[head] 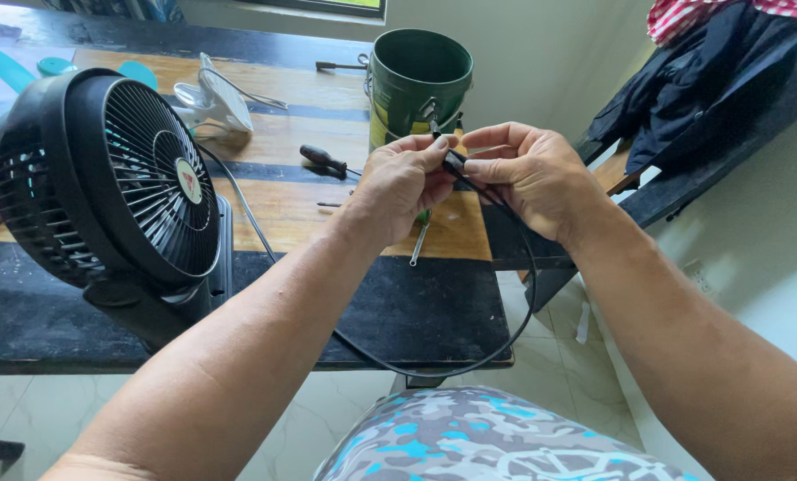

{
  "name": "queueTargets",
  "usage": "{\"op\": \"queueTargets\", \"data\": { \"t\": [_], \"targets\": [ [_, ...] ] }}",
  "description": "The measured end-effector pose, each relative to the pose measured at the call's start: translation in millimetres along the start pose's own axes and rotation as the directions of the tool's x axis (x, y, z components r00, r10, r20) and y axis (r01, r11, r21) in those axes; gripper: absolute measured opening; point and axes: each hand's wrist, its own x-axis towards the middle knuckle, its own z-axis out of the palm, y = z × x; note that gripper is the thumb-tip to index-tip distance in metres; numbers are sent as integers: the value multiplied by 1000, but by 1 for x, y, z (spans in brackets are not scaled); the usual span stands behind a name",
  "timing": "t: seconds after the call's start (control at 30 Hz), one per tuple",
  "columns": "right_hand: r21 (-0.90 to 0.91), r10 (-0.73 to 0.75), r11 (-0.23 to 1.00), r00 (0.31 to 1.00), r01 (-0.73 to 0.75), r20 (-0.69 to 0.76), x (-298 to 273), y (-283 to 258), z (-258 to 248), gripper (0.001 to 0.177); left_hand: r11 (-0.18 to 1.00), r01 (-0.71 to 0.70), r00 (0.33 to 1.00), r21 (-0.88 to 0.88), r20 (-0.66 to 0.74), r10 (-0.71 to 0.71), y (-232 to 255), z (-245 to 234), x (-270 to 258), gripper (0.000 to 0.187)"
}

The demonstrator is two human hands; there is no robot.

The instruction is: The person reassembles a black electric fan on a table using a screwdriver. They attach the front grille, secure it with screws, and then plug the fan into a wall outlet to test it.

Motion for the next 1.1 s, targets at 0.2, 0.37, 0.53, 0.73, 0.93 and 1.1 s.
{"op": "queueTargets", "data": {
  "t": [0.2,0.37,0.53,0.73,0.93,1.1],
  "targets": [
    [97,-5,995,995,-4,95,-1,-2,-1,27,990,71,988,-122,142,-53,-1,-12,-1,18],
    [-204,-126,967,981,155,149,-3,-3,3,39,991,100,995,-85,2,-100,-4,-9,2,18],
    [-426,-286,839,940,339,183,-8,3,8,28,993,84,996,-87,49,-80,-4,-7,0,17],
    [-82,-16,997,1000,14,-24,-5,4,5,14,990,82,993,-110,98,-72,-6,-4,-8,17],
    [37,123,992,989,-121,-82,-3,5,3,12,998,66,995,-12,69,-65,-5,-2,-11,19],
    [32,143,990,986,-141,-85,-1,7,2,11,997,80,994,11,76,-81,-6,-4,-12,18]
  ]
}}
